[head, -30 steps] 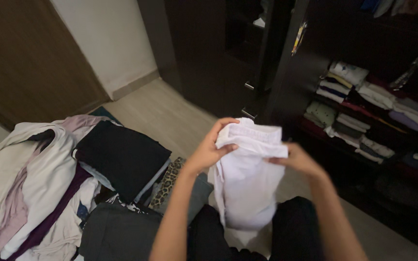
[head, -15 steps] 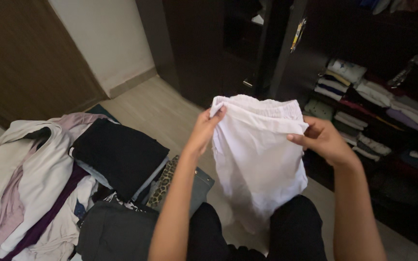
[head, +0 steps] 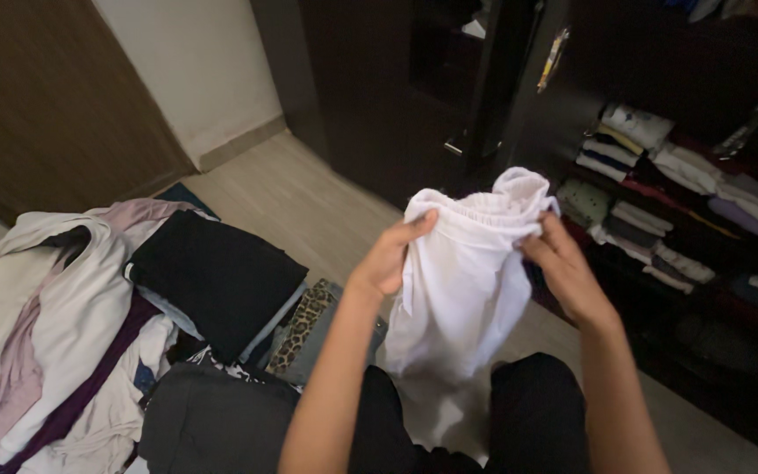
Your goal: The person folds items of clothing including a grey shirt, black pants, a white garment, and another white garment, then places the folded items into a wardrobe.
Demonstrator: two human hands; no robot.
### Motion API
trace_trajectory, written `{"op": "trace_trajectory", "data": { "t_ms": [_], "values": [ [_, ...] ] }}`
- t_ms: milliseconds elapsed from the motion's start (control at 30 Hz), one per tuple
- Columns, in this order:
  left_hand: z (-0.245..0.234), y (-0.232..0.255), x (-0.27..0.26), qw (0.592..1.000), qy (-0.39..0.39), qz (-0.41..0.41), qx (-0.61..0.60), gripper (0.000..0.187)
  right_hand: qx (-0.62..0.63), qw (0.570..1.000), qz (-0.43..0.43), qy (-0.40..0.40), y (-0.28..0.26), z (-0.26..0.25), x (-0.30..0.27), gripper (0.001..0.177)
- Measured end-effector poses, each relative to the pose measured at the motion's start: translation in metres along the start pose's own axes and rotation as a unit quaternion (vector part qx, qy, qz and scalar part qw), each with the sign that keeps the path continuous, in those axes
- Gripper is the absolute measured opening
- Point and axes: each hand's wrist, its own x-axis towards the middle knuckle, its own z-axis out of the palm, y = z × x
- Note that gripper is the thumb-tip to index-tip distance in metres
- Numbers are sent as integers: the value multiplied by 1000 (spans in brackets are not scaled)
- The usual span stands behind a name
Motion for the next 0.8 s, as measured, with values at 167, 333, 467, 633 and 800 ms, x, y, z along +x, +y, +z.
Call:
{"op": "trace_trajectory", "data": {
  "t_ms": [167, 333, 467, 633, 800],
  "values": [
    [11, -4, 8, 990, -60, -34, -123, 50, 270, 932, -92, -222, 6, 16, -5, 121],
    [21, 4, 8, 997, -46, -17, -59, 55, 54, 989, -99, -92, 11, 43, 2, 128],
    [28, 6, 3, 996, 53, -2, 69, 60, -35, 991, -99, -84, 4, 53, -1, 103],
    [25, 0, 2, 954, 91, 194, 211, 64, 168, 980, 44, -96, -14, 54, 8, 62],
    [-13, -17, -19, 810, 72, 426, 397, 86, 197, 971, 41, -127, -31, 51, 17, 44]
  ]
}}
